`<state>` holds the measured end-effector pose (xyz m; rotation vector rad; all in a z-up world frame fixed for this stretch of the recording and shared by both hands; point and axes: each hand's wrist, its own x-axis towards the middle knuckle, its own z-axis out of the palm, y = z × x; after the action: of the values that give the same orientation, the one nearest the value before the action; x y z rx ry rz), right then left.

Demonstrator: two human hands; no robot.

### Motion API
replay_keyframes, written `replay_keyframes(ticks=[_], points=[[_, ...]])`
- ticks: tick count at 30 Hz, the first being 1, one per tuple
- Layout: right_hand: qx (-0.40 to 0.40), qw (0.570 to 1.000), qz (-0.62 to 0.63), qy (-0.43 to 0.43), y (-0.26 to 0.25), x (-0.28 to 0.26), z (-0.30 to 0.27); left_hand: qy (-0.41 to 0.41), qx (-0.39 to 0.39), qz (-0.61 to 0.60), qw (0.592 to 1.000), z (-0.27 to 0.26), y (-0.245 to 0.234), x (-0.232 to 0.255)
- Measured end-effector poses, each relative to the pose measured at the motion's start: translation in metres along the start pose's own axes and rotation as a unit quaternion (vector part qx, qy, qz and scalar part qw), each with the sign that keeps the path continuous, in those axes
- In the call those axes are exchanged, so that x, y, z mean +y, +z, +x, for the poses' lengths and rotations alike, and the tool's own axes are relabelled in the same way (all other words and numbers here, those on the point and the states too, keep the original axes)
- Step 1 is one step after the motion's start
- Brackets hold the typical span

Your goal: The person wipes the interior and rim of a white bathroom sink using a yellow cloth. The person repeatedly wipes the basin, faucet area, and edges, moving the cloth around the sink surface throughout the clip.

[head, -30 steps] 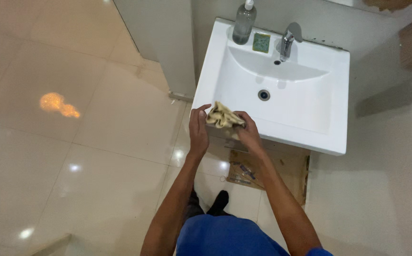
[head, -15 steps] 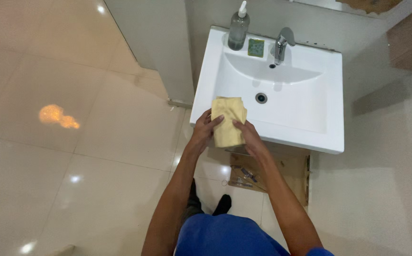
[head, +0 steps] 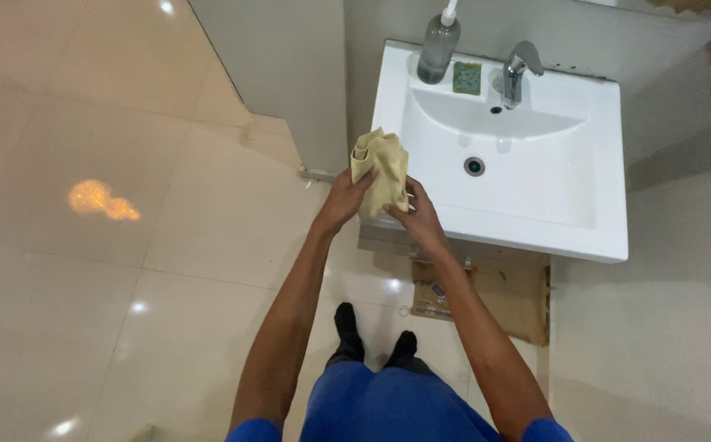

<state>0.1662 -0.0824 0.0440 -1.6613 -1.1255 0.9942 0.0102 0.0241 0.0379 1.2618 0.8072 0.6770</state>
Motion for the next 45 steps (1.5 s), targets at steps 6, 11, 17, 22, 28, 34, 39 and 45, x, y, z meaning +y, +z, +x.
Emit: replay_keyframes(ticks=[6,11,17,22,28,34,39,45], points=[[0.105,0.991,-0.070,0.046,-0.001,-0.011,0.011,-0.007,-0.083,0.083,0.993,0.024,-0.016,0.018],[0.163,0.983,-0.043,-0.077,-0.003,0.007,0.029,0.123,-0.126,0.099,0.979,0.034,-0.020,0.009],[0.085,0.992,-0.094,-0.026,-0.006,0.012,0.028,0.175,-0.144,0.205,0.952,0.031,-0.015,-0.010],[0.043,0.992,-0.111,-0.030,-0.008,0.005,0.012,0.226,-0.106,0.186,0.950,0.006,-0.013,-0.006],[0.000,0.977,-0.147,-0.152,-0.023,0.025,0.007,0.267,-0.020,0.260,0.928,-0.018,0.005,-0.011],[-0.043,0.980,-0.090,-0.172,-0.035,0.023,0.001,0.270,0.064,0.280,0.919,-0.040,0.032,-0.025],[-0.065,0.982,-0.105,-0.145,-0.054,0.038,-0.010,0.263,0.099,0.276,0.919,-0.058,0.059,-0.021],[-0.027,0.965,-0.121,-0.229,-0.099,0.086,-0.018,0.206,0.077,0.245,0.944,-0.072,0.113,-0.037]])
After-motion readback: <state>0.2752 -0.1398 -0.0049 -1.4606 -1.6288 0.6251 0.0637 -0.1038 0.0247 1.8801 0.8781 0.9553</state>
